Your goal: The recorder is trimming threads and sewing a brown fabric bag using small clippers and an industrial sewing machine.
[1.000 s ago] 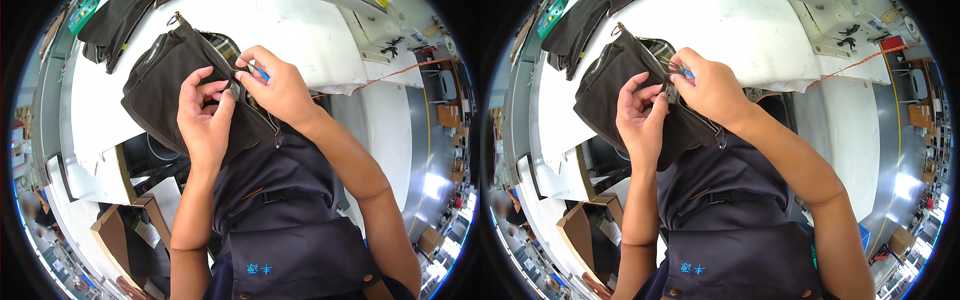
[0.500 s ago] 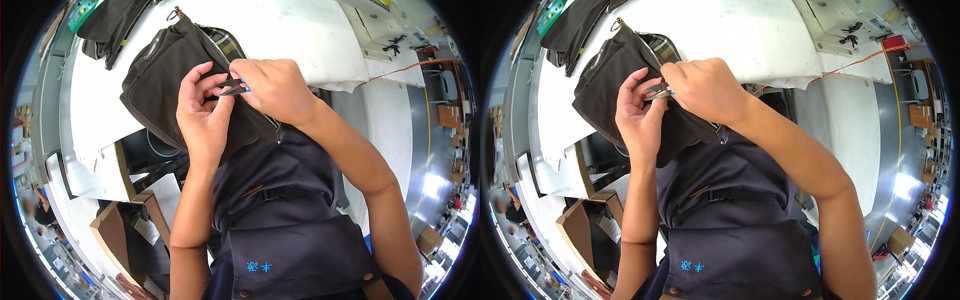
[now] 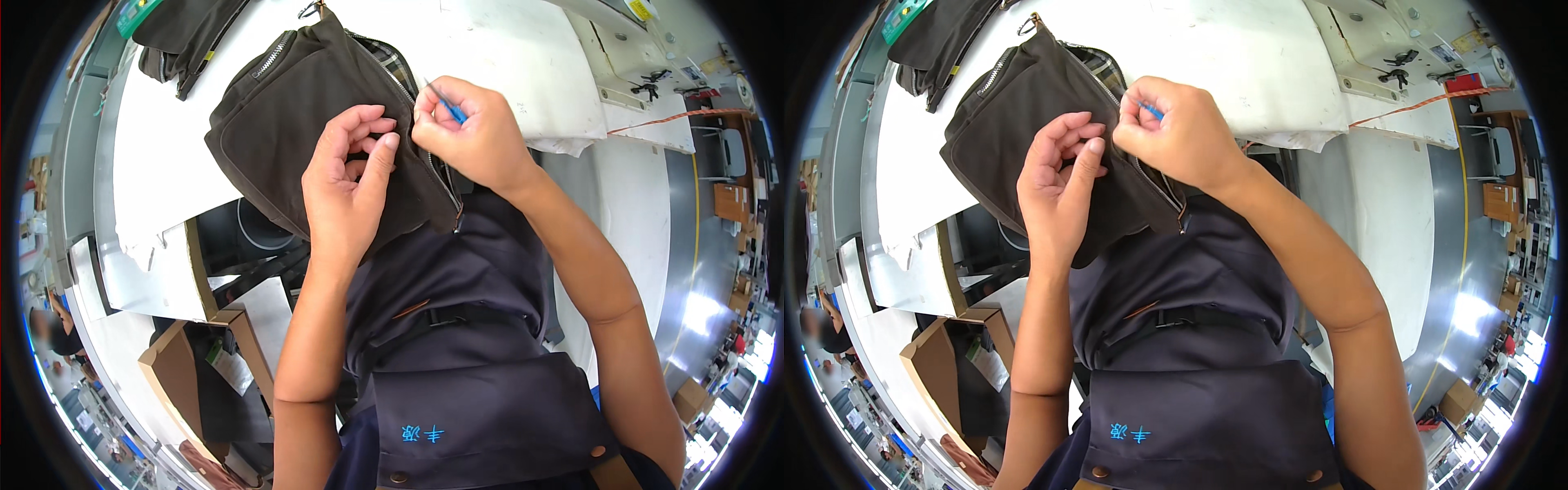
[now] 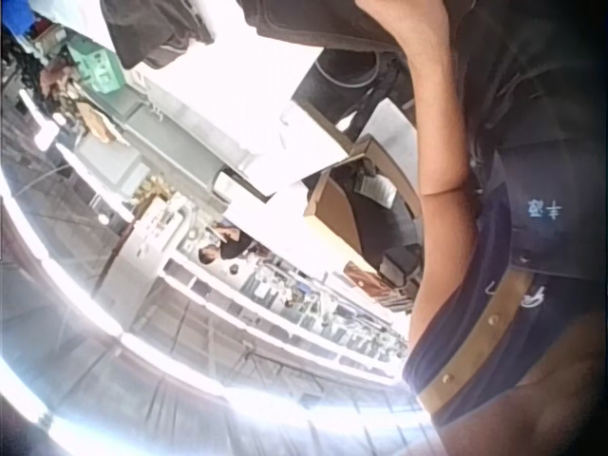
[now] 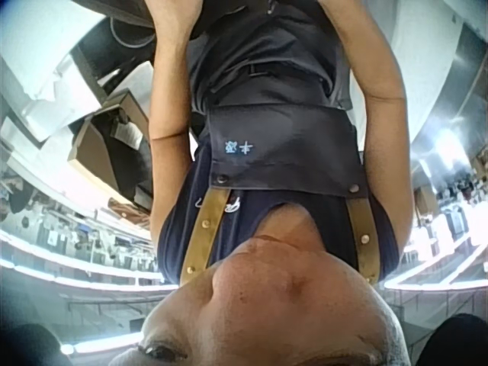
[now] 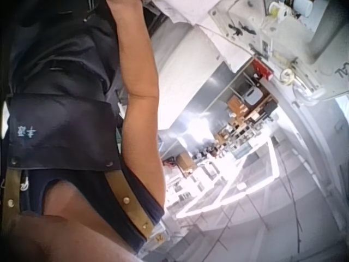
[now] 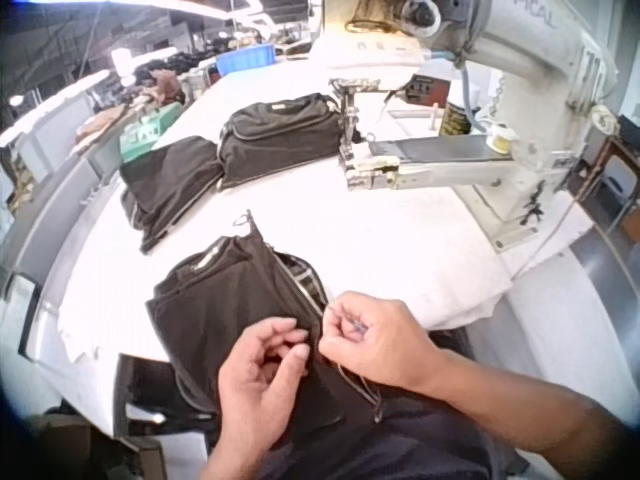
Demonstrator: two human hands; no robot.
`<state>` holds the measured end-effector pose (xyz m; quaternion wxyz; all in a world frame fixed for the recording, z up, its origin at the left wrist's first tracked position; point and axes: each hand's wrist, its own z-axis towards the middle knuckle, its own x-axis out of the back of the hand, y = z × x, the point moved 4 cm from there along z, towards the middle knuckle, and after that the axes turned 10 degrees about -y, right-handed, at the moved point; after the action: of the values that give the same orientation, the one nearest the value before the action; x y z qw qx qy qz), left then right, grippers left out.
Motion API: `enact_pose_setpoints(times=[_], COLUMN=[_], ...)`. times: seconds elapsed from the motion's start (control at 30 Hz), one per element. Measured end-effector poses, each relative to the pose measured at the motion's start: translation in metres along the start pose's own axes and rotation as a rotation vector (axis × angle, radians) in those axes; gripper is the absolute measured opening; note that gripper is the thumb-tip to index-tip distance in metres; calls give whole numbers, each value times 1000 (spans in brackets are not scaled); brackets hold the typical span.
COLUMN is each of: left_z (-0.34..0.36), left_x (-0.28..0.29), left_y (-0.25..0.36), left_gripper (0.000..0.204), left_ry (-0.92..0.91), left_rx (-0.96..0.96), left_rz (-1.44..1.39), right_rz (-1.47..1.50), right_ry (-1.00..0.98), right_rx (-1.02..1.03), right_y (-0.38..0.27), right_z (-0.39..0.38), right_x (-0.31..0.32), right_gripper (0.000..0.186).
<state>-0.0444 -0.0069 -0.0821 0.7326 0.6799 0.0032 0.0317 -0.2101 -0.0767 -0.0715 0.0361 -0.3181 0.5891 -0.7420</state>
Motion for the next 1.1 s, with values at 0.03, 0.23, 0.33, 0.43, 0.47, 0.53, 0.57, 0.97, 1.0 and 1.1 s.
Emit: enact_pose_setpoints(times=[0.03, 0.23, 0.33, 0.43, 0.47, 0.53, 0.57, 0.97, 1.0, 1.1], left_z=[1, 6, 5, 5, 6, 6, 5, 6, 5, 5], left_x=[1, -4, -2, -4, -4, -3, -3, -2, -1, -3], left_y=[-1, 9, 5, 3, 2, 1, 1, -1, -2, -2], left_gripper=[38, 46, 49, 45, 45, 41, 41, 31, 30, 28], left_ry=[-29, -53, -40, -11, -10, -14, -13, -24, -15, -1], left_rx=[3, 30, 14, -1, -2, -26, -25, -9, -9, -28], left_rz=[36, 205, 190, 181, 183, 145, 148, 229, 227, 236], right_rz=[-14, 216, 227, 226, 221, 231, 221, 376, 385, 364], right_ry=[-41, 72, -11, -45, -61, -5, -35, -204, -206, -146], right_rx=[14, -206, -191, -154, -148, -131, -176, -222, -248, -108], right_y=[-1, 0, 0, 5, 4, 5, 5, 9, 10, 11], right_z=[-4, -12, -7, -6, -5, -4, -4, -5, -5, -7], right_x=[-5, 22, 18, 13, 11, 10, 11, 2, 1, -2], right_gripper=[14, 18, 21, 23, 23, 24, 24, 28, 29, 29])
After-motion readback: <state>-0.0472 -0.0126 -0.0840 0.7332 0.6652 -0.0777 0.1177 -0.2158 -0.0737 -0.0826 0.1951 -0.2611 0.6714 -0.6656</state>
